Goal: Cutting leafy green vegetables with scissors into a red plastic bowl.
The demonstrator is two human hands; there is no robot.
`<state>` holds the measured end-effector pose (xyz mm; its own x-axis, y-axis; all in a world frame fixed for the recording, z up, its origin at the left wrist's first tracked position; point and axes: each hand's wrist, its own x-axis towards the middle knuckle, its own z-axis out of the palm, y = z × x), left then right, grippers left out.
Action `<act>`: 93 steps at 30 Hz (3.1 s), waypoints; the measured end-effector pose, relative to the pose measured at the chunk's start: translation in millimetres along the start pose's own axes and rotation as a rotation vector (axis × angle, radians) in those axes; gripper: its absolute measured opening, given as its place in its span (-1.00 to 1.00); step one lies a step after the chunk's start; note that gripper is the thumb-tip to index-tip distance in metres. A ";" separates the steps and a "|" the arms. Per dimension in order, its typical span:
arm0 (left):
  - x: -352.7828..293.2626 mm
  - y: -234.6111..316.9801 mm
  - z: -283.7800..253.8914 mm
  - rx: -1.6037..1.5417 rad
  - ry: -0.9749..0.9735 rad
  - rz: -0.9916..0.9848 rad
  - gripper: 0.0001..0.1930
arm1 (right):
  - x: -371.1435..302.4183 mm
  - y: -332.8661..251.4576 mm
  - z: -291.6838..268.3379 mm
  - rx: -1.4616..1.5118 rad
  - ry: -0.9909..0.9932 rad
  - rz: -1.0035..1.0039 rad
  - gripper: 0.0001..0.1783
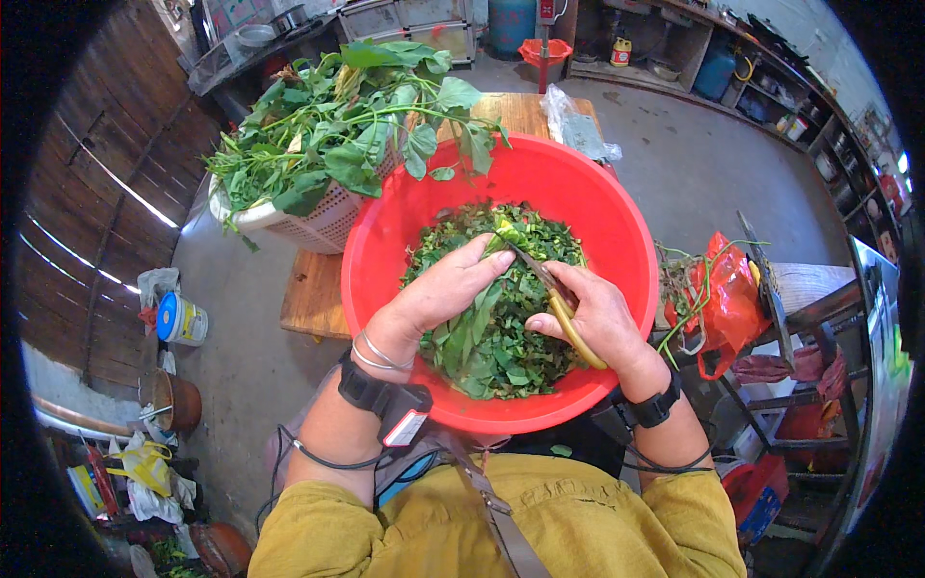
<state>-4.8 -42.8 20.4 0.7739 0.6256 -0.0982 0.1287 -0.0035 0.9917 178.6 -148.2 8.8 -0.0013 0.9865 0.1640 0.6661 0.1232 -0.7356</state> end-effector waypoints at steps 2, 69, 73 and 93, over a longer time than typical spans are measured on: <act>0.5 1.8 2.1 -0.051 0.000 0.000 -0.59 | -1.0 3.0 2.0 -0.032 0.077 -0.038 -0.33; 7.7 -14.2 39.2 0.360 -0.185 0.145 -0.10 | -1.2 13.4 10.5 0.537 0.039 -0.044 -0.48; 13.5 -18.4 26.9 0.349 -0.236 -0.052 -0.41 | 0.5 17.0 11.8 0.499 0.167 -0.031 -0.53; 8.6 -3.2 -0.8 -0.421 0.113 -0.087 -0.81 | 2.8 14.7 5.7 0.270 -0.010 0.032 -0.18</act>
<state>0.9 -36.7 16.4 0.6955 0.6913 -0.1958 -0.0916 0.3557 0.9301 184.2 -143.0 -5.3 0.0081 0.9912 0.1320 0.4425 0.1148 -0.8894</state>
